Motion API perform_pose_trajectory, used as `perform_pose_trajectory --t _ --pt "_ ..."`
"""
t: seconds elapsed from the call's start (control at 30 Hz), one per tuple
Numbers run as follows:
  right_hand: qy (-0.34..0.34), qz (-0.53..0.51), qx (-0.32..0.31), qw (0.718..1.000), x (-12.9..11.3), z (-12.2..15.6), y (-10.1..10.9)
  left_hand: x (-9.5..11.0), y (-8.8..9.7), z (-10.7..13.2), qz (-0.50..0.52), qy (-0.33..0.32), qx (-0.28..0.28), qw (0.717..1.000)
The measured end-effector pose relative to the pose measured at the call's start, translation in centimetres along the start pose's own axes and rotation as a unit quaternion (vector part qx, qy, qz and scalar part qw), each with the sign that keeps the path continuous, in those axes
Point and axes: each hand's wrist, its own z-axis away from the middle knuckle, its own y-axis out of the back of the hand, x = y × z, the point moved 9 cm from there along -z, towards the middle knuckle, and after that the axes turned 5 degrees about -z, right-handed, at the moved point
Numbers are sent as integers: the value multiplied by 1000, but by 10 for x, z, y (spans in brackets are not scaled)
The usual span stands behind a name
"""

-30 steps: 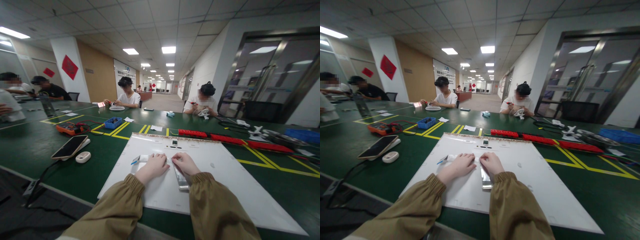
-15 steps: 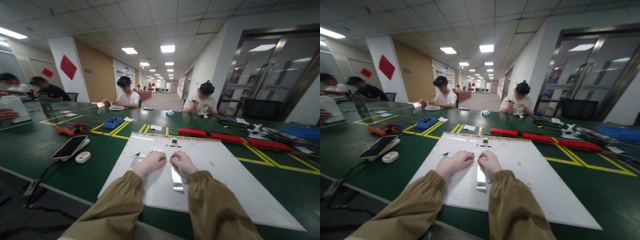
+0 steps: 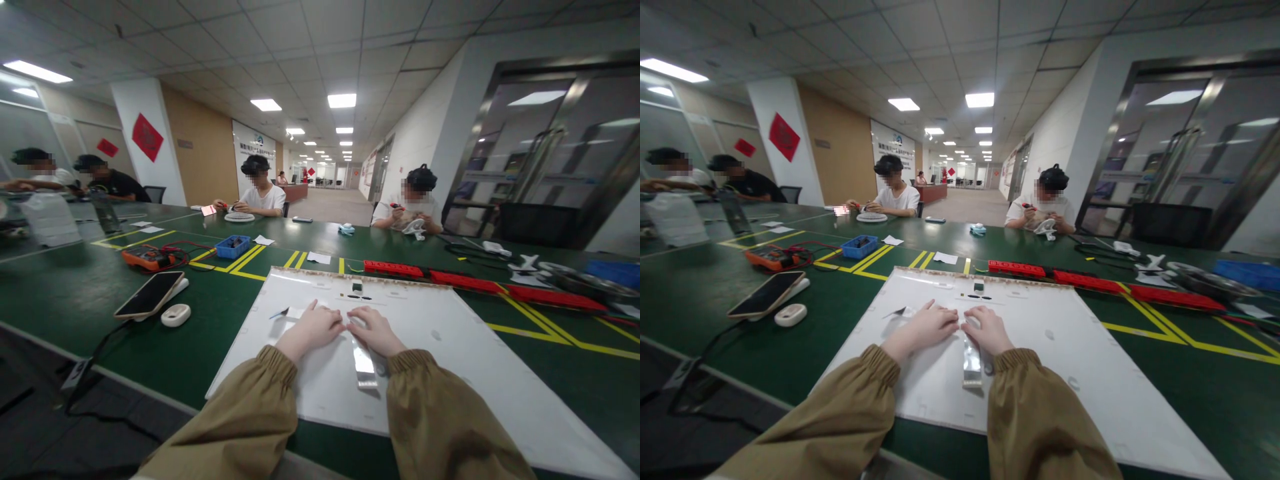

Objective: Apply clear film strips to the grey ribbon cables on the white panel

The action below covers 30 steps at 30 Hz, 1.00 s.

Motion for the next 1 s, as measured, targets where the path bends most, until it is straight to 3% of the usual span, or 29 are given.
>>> perform_pose_trajectory --t 0.1,0.2,0.3,0.37,0.47,0.53,0.63,0.77,1.0 --pt "12 8 5 1000 -3 0 0 -15 12 -3 -10 25 38 999" --pt "34 14 5 999 -13 1 -4 -44 44 2 -12 103 127 986" --pt "62 9 -11 998 -26 2 -11 -77 78 21 10 178 224 958" --pt "76 6 -24 997 -34 4 -16 -103 89 38 29 238 252 937" --pt "80 14 -38 996 -39 4 -20 -141 71 55 59 314 165 933" --pt "74 28 -44 996 -38 4 -21 -149 54 57 75 300 104 945" --pt "65 52 -55 995 -35 3 -22 -140 34 51 85 238 53 966" --pt "44 82 -66 993 -33 3 -24 -120 17 38 75 178 35 981" --pt "-28 102 -65 992 -32 4 -21 -117 3 27 34 178 42 983"
